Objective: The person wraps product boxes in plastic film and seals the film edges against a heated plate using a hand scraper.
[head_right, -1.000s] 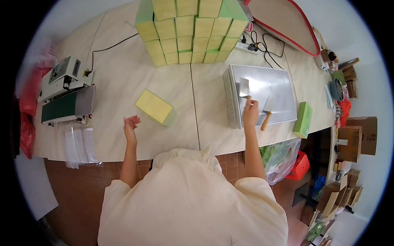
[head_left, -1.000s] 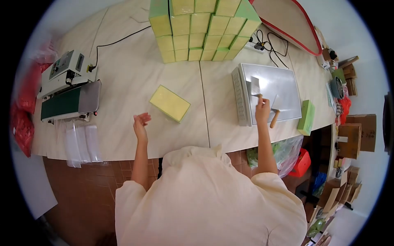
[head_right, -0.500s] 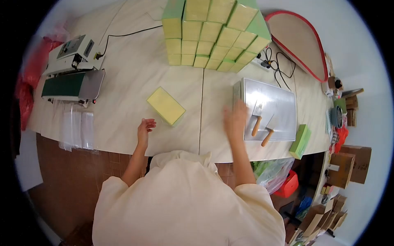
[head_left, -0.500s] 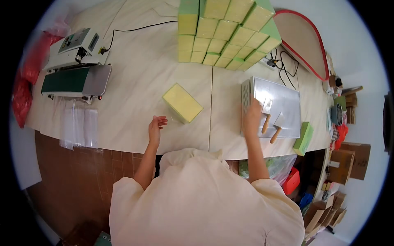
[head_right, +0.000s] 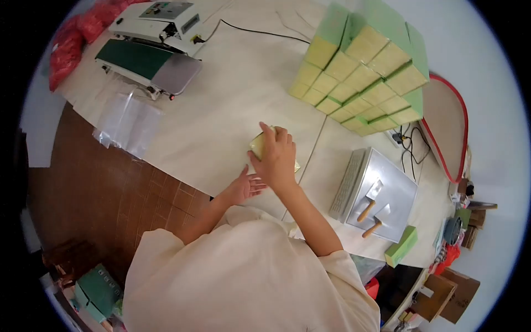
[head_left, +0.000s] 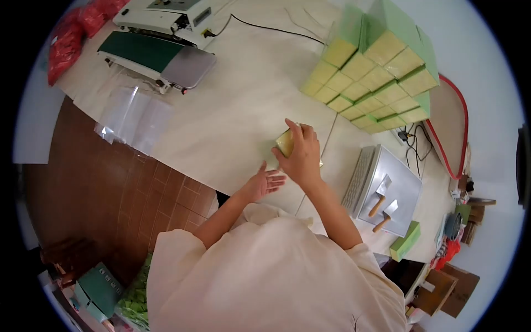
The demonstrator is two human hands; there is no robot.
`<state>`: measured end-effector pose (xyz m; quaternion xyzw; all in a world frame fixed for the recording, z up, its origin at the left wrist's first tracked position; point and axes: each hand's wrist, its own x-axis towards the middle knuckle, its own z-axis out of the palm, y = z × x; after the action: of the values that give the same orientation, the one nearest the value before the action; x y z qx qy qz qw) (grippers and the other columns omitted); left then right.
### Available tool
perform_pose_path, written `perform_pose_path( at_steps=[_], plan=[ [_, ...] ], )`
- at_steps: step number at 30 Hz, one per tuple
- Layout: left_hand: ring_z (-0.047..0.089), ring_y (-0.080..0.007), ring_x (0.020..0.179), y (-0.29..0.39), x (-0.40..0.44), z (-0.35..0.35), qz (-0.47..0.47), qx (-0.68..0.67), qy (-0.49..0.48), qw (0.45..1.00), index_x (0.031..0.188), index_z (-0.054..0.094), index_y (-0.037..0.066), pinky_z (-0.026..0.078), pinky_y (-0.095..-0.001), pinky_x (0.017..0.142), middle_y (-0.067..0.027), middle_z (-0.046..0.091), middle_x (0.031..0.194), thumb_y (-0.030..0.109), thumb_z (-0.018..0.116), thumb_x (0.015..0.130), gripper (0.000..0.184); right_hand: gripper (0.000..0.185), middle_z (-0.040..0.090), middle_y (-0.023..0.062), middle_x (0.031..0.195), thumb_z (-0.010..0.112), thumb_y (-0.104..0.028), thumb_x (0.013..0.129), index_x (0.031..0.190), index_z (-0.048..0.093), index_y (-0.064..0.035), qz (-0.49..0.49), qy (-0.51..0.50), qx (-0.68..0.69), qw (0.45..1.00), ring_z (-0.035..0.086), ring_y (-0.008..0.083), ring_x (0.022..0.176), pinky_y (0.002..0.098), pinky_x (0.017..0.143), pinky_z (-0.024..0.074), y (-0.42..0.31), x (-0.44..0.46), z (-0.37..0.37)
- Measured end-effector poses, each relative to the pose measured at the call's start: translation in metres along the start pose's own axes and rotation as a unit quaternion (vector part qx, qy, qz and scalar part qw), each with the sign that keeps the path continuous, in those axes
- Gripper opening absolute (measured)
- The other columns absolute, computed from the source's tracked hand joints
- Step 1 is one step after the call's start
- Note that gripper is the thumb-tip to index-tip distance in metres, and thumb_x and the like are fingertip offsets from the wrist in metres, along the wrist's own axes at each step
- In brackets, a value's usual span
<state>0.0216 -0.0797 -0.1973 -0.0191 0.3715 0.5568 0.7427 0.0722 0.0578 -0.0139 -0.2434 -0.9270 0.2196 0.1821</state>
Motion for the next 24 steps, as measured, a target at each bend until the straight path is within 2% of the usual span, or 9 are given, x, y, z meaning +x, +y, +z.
perform_pose_path(
  at_steps=[1,3,8,10,11,12,15,18,24],
  plan=[
    [0.046,-0.0219,0.131,0.007,-0.002,0.003,0.005,-0.033,-0.055,0.998,0.151,0.026,0.014,0.035,-0.038,0.108,-0.0071,0.044,0.146,0.08,0.018,0.088,0.092,0.079,0.048,0.0193,0.121,0.082,-0.02,0.069,0.138,0.044,-0.0109,0.01,-0.002,-0.006,1.0,0.049,0.0364,0.11,0.044,0.092,0.0436,-0.007,-0.008,-0.01],
    [0.036,-0.0229,0.138,0.026,-0.012,0.024,0.135,-0.073,-0.059,0.986,0.153,0.021,0.013,0.03,-0.0392,0.112,-0.006,0.037,0.152,0.085,0.016,0.083,0.101,0.079,0.046,0.0205,0.124,0.082,-0.013,0.068,0.137,0.043,-0.0085,0.006,0.049,0.105,0.993,0.046,0.0371,0.114,0.0436,0.095,0.042,-0.019,-0.024,-0.031],
    [0.035,-0.0232,0.137,0.085,-0.02,0.018,0.232,-0.171,-0.085,0.954,0.152,0.026,0.017,0.029,-0.0439,0.111,-0.0043,0.035,0.152,0.086,0.023,0.081,0.098,0.084,0.045,0.0209,0.125,0.083,-0.009,0.065,0.138,0.04,-0.0048,0.008,0.038,0.145,0.989,0.045,0.0383,0.116,0.0425,0.095,0.0426,0.007,-0.076,-0.055],
    [0.04,-0.0232,0.134,0.104,-0.026,0.026,0.274,-0.07,-0.071,0.957,0.146,0.036,0.012,0.028,-0.0415,0.113,-0.0057,0.043,0.146,0.087,0.022,0.08,0.101,0.087,0.046,0.0196,0.126,0.082,-0.01,0.064,0.139,0.039,-0.0051,0.045,-0.017,0.076,0.996,0.046,0.0375,0.113,0.0441,0.096,0.0412,0.03,-0.099,-0.04],
    [0.042,-0.0221,0.131,0.105,-0.027,0.036,0.29,-0.037,-0.05,0.955,0.142,0.039,0.008,0.032,-0.0406,0.11,-0.0066,0.047,0.141,0.081,0.034,0.083,0.094,0.09,0.047,0.0194,0.124,0.082,-0.009,0.062,0.14,0.037,-0.0066,0.081,-0.021,0.076,0.994,0.048,0.0383,0.111,0.0457,0.094,0.0422,0.038,-0.107,-0.028],
    [0.042,-0.0221,0.131,0.103,-0.023,0.042,0.28,-0.027,-0.059,0.958,0.142,0.039,0.008,0.032,-0.0406,0.11,-0.0066,0.047,0.141,0.081,0.034,0.083,0.094,0.09,0.047,0.0194,0.124,0.082,-0.009,0.062,0.14,0.037,-0.0066,0.092,-0.009,0.074,0.993,0.048,0.0383,0.111,0.0457,0.094,0.0422,0.046,-0.111,-0.017],
    [0.043,-0.0194,0.128,0.082,0.008,0.038,0.314,0.317,0.068,0.892,0.141,0.038,0.002,0.037,-0.0378,0.107,-0.0087,0.048,0.137,0.063,0.065,0.081,0.089,0.093,0.048,0.022,0.122,0.081,-0.008,0.061,0.139,0.032,-0.0008,0.138,0.043,0.106,0.984,0.049,0.041,0.11,0.0447,0.094,0.0434,0.057,-0.103,0.001],
    [0.044,-0.0202,0.128,0.078,-0.007,0.082,0.383,0.346,0.063,0.854,0.142,0.035,0.002,0.036,-0.0384,0.107,-0.0094,0.047,0.137,0.068,0.07,0.072,0.103,0.076,0.05,0.0219,0.123,0.081,-0.013,0.066,0.131,0.045,-0.001,0.124,0.053,0.155,0.979,0.049,0.0396,0.115,0.0452,0.098,0.0426,0.066,-0.085,-0.006],
    [0.041,-0.0244,0.132,0.103,-0.026,0.112,0.421,0.412,0.037,0.807,0.148,0.024,0.002,0.034,-0.04,0.109,-0.0125,0.044,0.14,0.074,0.072,0.063,0.122,0.068,0.05,0.0195,0.127,0.083,-0.02,0.072,0.127,0.048,0.0005,0.195,0.118,0.2,0.953,0.048,0.0371,0.122,0.0408,0.103,0.0424,0.051,-0.08,-0.002]
  ],
)
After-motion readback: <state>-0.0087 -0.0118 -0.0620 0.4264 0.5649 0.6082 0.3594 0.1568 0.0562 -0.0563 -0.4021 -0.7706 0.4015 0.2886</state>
